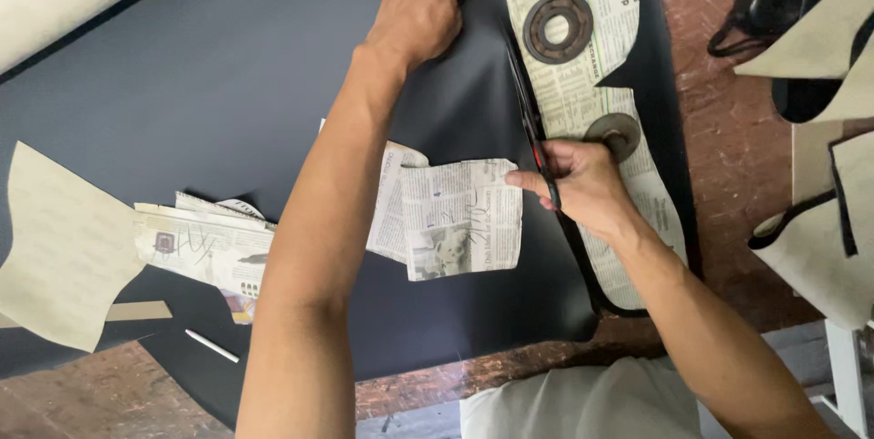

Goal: The person uses shears to cut a black fabric sheet on a wooden table, following a newspaper template. They reposition the template and fabric multiple times to cut along different edges, then remove the template and continue cutting the fabric to shape.

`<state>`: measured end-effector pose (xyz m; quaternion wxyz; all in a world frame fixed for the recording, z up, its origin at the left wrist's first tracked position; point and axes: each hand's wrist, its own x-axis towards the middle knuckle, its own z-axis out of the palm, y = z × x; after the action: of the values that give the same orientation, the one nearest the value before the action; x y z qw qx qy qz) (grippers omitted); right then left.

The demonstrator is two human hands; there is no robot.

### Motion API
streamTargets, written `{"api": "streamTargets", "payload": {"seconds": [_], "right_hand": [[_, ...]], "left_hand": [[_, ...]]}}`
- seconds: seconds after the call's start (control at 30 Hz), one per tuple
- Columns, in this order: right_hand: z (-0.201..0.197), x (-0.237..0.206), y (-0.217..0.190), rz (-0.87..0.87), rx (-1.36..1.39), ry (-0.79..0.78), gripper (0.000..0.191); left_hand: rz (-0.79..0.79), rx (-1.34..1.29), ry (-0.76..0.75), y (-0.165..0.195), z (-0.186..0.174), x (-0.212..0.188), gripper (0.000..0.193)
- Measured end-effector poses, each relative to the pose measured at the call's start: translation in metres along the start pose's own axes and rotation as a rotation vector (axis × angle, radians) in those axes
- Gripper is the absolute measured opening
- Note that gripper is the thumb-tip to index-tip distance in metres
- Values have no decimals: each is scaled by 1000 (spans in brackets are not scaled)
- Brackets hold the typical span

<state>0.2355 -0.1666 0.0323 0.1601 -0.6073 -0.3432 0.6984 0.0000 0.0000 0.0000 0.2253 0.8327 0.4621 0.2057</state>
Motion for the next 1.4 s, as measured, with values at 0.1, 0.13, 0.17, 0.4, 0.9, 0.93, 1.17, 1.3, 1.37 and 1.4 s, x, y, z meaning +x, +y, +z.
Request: {"api": "streamTargets", "payload": {"seconds": [0.1, 0.13, 0.17, 0.4, 0.9, 0.93, 1.17, 1.3, 1.37, 1.4], "right_hand": [[0, 5, 1, 12, -9, 6, 22], [0, 6, 1, 22, -23, 13, 23], [2, 7, 0, 24, -11, 18, 22], [21, 21, -11, -7, 17, 46, 19], [56, 33, -31, -50, 257, 32, 18], [58, 34, -33, -71, 292, 21, 17], [70, 42, -39, -72, 315, 46, 16], [77, 52, -41, -98, 335, 67, 16], [81, 54, -41, -126, 350, 68, 16], [82, 55, -41, -140, 351, 69, 16]], "left_hand": [[3, -38, -44, -8, 0, 6, 62], [-22, -60, -70, -11, 0, 9, 63], [-48, -77, -95, -14, -1, 11, 63], [-55, -170, -213, -30, -8, 22, 66], [-181, -64, -424, -46, -15, 53, 67], [-155, -54, -386, -46, -14, 53, 69], [-236, -24, -446, -47, -18, 56, 65], [-273, -54, -452, -43, -23, 56, 61], [-279, -73, -425, -42, -25, 56, 61], [-292, -76, -422, -41, -26, 56, 63]]}}
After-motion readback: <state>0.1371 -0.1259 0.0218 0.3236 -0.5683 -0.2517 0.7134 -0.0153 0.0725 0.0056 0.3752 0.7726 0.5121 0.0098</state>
